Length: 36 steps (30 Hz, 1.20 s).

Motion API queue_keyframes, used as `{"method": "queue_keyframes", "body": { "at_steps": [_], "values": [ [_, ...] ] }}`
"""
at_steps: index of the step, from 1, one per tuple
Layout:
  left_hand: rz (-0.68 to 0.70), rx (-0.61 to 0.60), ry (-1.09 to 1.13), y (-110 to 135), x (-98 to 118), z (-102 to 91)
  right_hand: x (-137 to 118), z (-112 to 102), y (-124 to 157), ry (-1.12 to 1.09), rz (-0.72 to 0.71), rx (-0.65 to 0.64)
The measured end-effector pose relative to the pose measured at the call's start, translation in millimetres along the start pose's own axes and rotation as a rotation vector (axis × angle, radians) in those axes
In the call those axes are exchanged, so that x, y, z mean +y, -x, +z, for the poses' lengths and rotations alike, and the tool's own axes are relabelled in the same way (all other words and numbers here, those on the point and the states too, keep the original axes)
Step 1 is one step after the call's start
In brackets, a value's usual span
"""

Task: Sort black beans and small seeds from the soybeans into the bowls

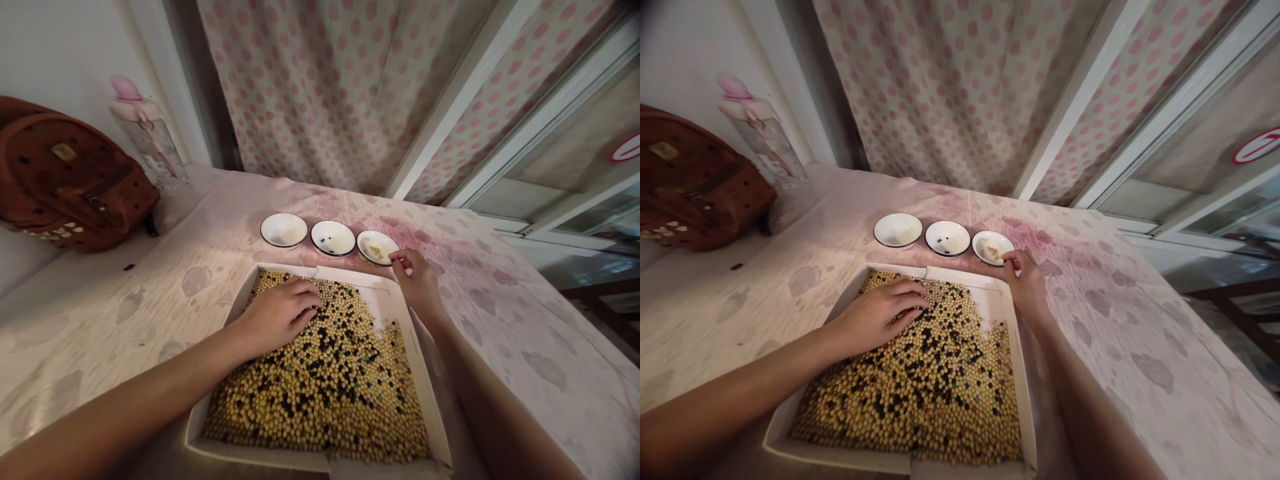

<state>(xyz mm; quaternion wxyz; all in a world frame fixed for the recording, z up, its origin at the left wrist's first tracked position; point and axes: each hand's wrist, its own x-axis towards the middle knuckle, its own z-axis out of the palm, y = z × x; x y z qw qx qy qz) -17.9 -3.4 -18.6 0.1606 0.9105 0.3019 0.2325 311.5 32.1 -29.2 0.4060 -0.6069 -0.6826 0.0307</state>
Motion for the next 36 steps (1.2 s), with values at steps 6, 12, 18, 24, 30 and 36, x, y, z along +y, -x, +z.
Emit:
{"method": "queue_keyframes", "body": {
  "at_steps": [6,12,18,24,30,36],
  "values": [
    [0.007,0.003,0.006,0.2,0.2,-1.0,-34.8,-16.0,15.4,0.019,-0.162,-0.099],
    [0.007,-0.006,0.009,-0.1,-0.5,-2.1,-58.0,-24.6,28.8,-0.112,-0.250,-0.529],
    [-0.012,-0.023,0.014,0.3,0.2,-3.0,-48.5,-25.1,29.2,-0.096,-0.303,-0.532],
    [-0.012,-0.031,0.014,0.0,0.4,-3.9,-47.5,-24.9,29.9,-0.037,-0.333,-0.530],
    [-0.006,-0.019,0.008,0.7,-0.5,-3.1,-45.9,-24.2,31.7,0.049,-0.336,-0.484],
    [-0.011,-0.027,0.002,0.6,0.4,-3.2,-48.0,-16.8,36.1,0.178,-0.333,-0.553]
  ]
}}
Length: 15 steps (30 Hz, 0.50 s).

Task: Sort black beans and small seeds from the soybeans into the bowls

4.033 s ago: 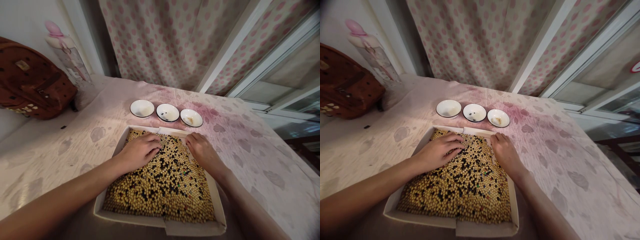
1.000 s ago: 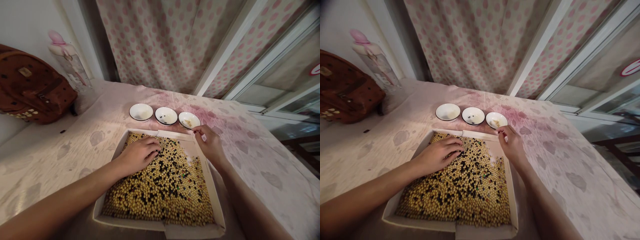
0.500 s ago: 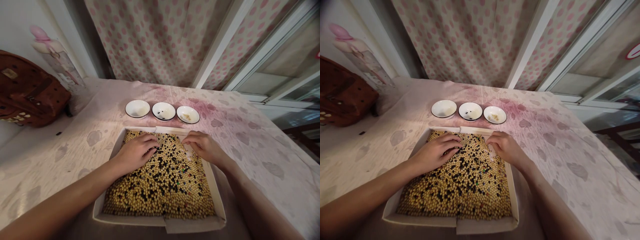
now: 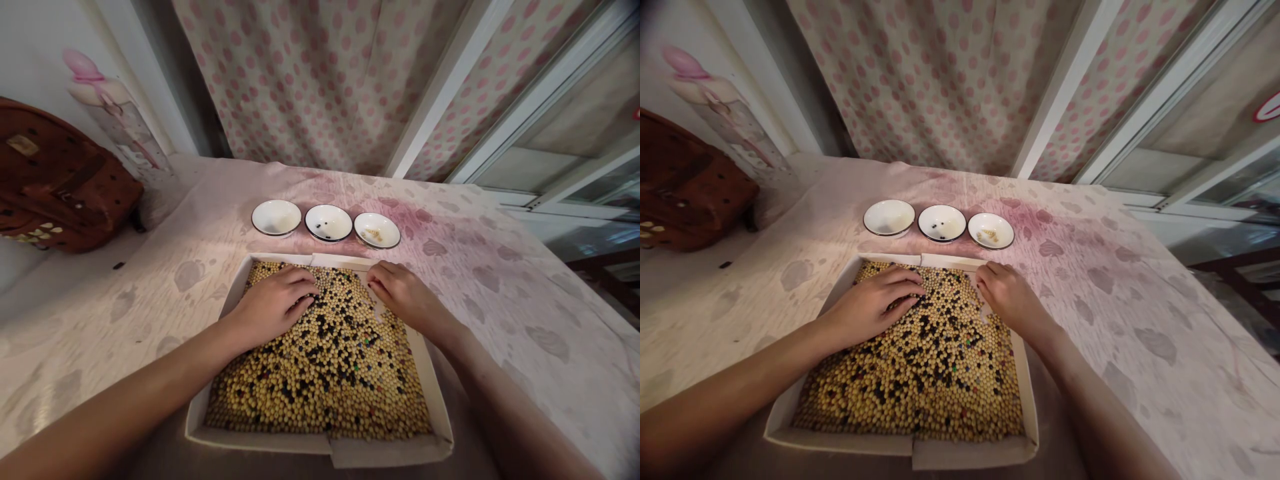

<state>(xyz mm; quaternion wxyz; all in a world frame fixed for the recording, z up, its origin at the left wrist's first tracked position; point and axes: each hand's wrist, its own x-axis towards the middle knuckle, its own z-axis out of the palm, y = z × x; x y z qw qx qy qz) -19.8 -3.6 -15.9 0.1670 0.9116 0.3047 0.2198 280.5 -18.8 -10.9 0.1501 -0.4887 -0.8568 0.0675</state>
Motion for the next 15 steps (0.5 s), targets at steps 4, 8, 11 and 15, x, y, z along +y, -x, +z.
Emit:
{"method": "queue_keyframes", "body": {
  "at_steps": [4,8,11,15],
  "values": [
    [-0.002,0.001,0.004,-0.3,-0.1,0.9,-6.2,3.7,-2.2,0.114,0.032,0.006],
    [0.008,0.018,0.010,-0.1,-0.2,0.6,-10.9,7.0,-2.0,0.200,0.020,-0.007],
    [0.005,0.015,0.009,0.2,0.3,-0.4,-13.3,9.9,-1.1,0.246,0.030,-0.003],
    [0.000,0.014,0.011,-0.1,1.1,-0.8,-14.8,13.1,-0.4,0.246,0.062,0.030]
  ]
}}
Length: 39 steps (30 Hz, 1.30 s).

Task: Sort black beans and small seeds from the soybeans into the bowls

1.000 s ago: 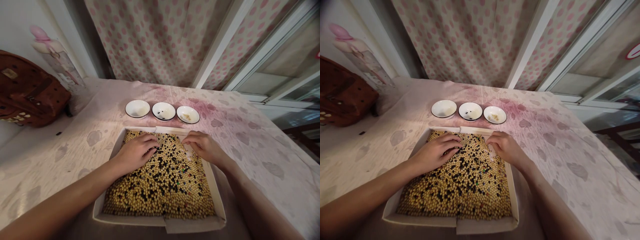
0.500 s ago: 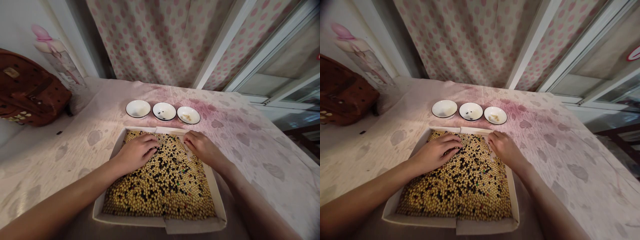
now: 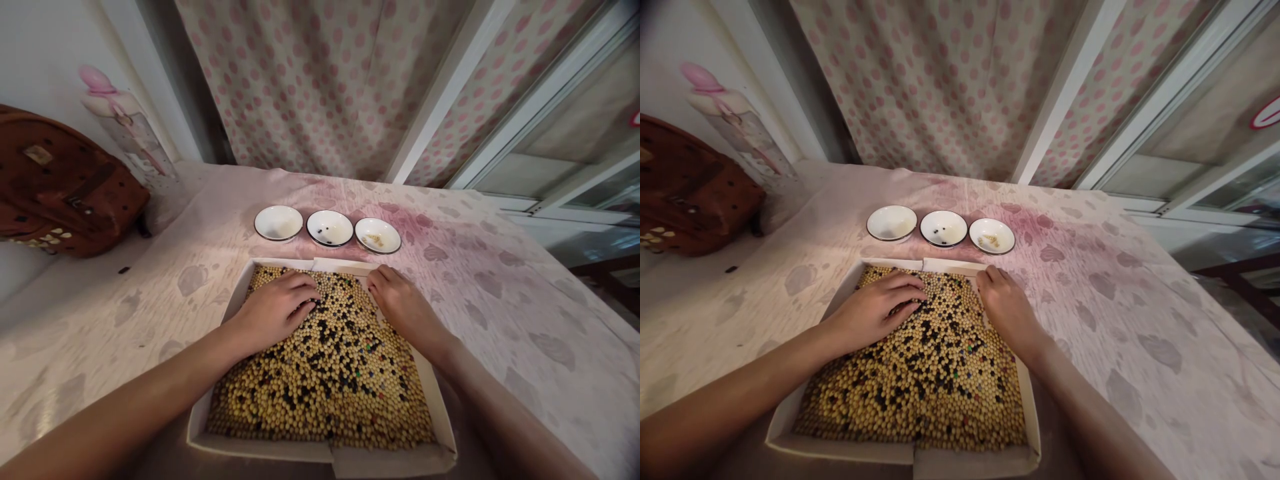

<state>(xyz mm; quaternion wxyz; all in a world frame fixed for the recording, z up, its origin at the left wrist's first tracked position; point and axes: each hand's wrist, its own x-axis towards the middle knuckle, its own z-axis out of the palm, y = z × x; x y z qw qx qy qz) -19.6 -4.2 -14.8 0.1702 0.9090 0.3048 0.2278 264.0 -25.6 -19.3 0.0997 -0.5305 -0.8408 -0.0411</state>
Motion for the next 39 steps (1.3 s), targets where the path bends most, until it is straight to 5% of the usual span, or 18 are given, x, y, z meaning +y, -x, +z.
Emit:
{"method": "queue_keyframes", "body": {
  "at_steps": [20,25,30,39],
  "values": [
    [-0.008,0.001,0.022,-0.4,-0.3,3.0,-2.3,2.7,1.8,0.028,-0.004,-0.038],
    [-0.002,0.006,0.009,-0.4,-0.8,3.4,7.3,-9.3,-5.8,-0.209,0.060,0.240],
    [0.006,0.003,0.019,-1.0,0.3,2.3,44.4,-1.0,-21.8,-0.213,0.219,0.495],
    [-0.001,0.002,0.017,-0.9,0.0,3.6,73.2,18.5,-29.8,-0.360,0.298,0.498]
  ]
}}
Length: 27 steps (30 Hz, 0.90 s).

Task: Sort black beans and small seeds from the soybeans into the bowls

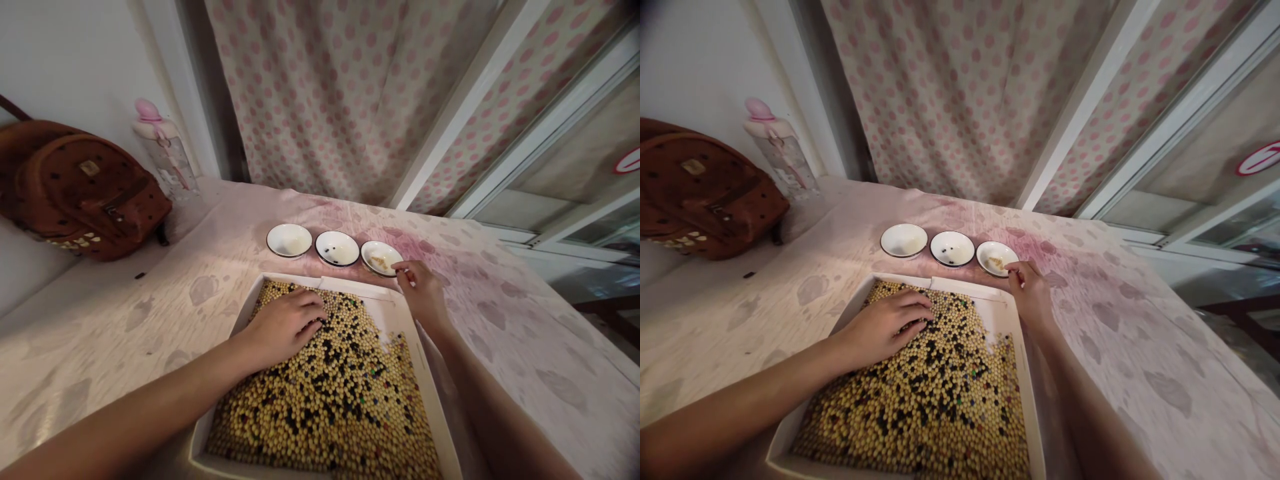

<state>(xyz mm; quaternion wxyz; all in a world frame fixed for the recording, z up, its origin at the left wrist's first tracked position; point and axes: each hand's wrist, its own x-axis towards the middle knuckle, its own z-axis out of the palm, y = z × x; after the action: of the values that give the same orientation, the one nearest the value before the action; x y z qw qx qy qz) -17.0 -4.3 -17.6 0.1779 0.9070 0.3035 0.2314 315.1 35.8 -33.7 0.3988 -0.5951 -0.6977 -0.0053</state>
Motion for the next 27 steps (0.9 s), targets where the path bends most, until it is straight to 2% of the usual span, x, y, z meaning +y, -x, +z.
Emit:
{"method": "queue_keyframes", "body": {
  "at_steps": [4,8,13,16,21,27],
  "values": [
    [0.003,-0.004,-0.009,0.1,-1.2,-0.2,-5.8,-3.7,5.1,-0.024,-0.046,0.015],
    [0.007,-0.037,-0.039,-0.4,4.1,-3.7,-23.0,-7.4,15.0,-0.059,-0.067,0.033],
    [0.028,-0.175,-0.141,-0.6,12.4,-3.8,-39.3,-7.9,24.4,-0.087,-0.086,-0.025],
    [0.034,-0.260,-0.201,-1.1,11.7,-0.9,-38.8,-7.3,25.8,-0.085,-0.066,-0.034],
    [0.082,-0.331,-0.258,-7.7,12.8,3.0,-34.5,-6.2,26.5,-0.094,-0.110,-0.048],
    [0.050,-0.343,-0.305,-21.6,18.9,16.1,-35.1,-4.8,27.7,-0.116,-0.116,-0.046]
  ]
}}
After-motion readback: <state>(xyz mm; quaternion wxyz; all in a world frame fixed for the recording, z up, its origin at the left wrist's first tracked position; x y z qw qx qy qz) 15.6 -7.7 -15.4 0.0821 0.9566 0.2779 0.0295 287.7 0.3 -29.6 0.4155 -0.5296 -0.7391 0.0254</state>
